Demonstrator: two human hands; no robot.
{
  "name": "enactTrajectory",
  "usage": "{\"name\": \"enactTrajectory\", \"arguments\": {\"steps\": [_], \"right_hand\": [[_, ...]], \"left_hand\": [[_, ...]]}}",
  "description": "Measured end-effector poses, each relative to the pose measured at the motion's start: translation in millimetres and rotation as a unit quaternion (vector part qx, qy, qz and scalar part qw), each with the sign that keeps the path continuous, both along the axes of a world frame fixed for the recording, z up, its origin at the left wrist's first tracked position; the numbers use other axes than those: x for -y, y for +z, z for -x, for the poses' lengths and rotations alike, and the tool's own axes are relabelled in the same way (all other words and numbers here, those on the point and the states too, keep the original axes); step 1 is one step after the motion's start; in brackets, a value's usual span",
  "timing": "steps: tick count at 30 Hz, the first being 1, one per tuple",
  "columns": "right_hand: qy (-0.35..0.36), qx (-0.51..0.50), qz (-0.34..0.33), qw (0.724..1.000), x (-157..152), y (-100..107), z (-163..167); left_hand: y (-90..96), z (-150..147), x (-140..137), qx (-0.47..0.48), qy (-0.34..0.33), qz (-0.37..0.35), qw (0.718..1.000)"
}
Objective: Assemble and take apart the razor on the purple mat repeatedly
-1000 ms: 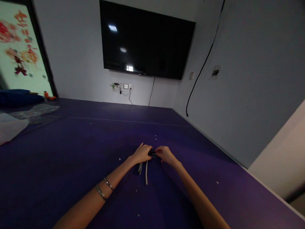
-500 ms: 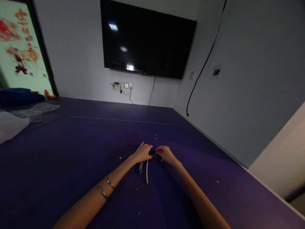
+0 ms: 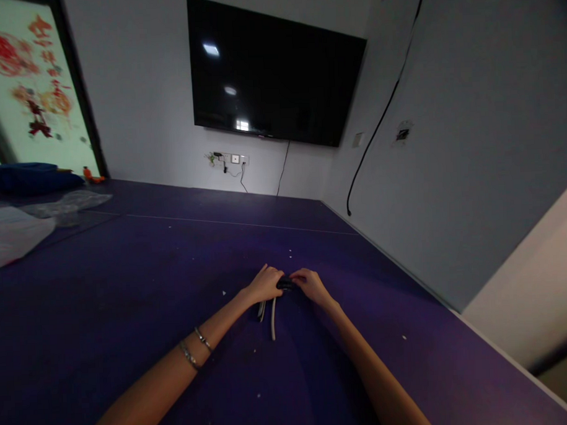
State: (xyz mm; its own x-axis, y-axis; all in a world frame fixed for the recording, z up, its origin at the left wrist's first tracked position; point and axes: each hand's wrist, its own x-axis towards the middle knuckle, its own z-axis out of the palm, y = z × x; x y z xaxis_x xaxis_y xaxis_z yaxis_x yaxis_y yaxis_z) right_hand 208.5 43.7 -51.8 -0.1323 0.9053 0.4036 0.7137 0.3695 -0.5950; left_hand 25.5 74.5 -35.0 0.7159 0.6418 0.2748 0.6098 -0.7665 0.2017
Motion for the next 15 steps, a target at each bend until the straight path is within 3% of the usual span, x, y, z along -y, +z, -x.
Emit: {"name": "enactTrajectory", "arguments": {"steps": [7, 15], "right_hand": [[-0.004, 0.094, -0.020, 0.995, 3.5, -4.5, 8.1], [0.027, 0.116, -0.035, 0.992, -1.2, -12.7, 10.4]], "left_hand": [[-0.6, 0.4, 0.7, 0.001, -0.002, 0.007, 1.000], [-0.2, 1.0, 1.3, -0.004, 0.003, 0.007, 1.000]]}}
